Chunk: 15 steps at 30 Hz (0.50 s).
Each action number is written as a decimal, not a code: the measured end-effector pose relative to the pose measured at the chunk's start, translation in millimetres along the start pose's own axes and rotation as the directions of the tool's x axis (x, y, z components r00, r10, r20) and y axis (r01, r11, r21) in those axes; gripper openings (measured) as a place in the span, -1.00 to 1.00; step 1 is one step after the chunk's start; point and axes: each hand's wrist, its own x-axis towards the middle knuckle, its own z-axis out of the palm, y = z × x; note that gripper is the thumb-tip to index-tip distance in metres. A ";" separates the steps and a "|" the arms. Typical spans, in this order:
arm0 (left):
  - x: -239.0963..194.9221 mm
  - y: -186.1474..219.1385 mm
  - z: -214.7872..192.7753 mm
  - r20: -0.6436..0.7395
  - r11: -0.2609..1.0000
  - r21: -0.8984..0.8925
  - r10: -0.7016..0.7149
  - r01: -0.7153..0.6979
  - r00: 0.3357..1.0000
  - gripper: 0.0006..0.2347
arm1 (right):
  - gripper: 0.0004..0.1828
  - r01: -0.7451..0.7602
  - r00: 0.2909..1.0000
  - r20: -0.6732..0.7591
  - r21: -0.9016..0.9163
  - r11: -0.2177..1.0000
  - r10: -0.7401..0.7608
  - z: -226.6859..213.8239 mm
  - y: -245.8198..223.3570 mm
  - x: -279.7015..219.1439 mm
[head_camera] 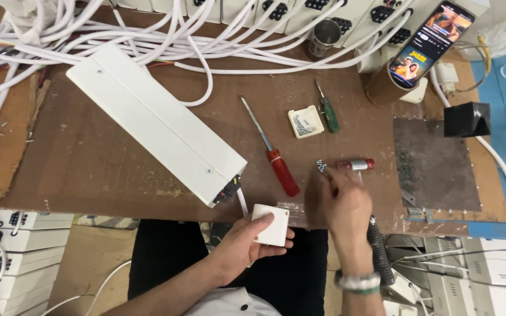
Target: The person fits a small white end cap onto the end of a long white plastic light fixture housing on the workbench, aligns it, and drives its screws using a red-handled screwdriver, steadying the housing with the other hand. They reposition the fixture and continue tightening screws on the cap.
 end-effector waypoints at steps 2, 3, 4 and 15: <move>0.8 -3.1 2.6 0.022 1.000 0.012 -0.013 0.013 1.000 -0.57 | -0.78 0.189 0.976 -0.096 -0.096 0.977 -0.198 -0.3 8.9 10.5; 1.1 -3.4 4.8 0.030 0.999 0.024 -0.030 0.030 0.999 -0.58 | -0.81 0.166 0.983 -0.060 -0.121 0.979 -0.174 -0.6 8.4 16.7; 0.7 -3.0 6.1 0.032 0.998 0.036 -0.044 0.043 0.998 -0.59 | -0.83 0.148 0.988 -0.022 -0.142 0.979 -0.152 0.8 6.8 23.8; -2.8 7.2 3.6 0.023 0.995 0.086 -0.059 0.056 0.998 -0.58 | -0.84 0.165 0.981 0.150 -0.304 0.938 -0.124 20.8 25.5 45.4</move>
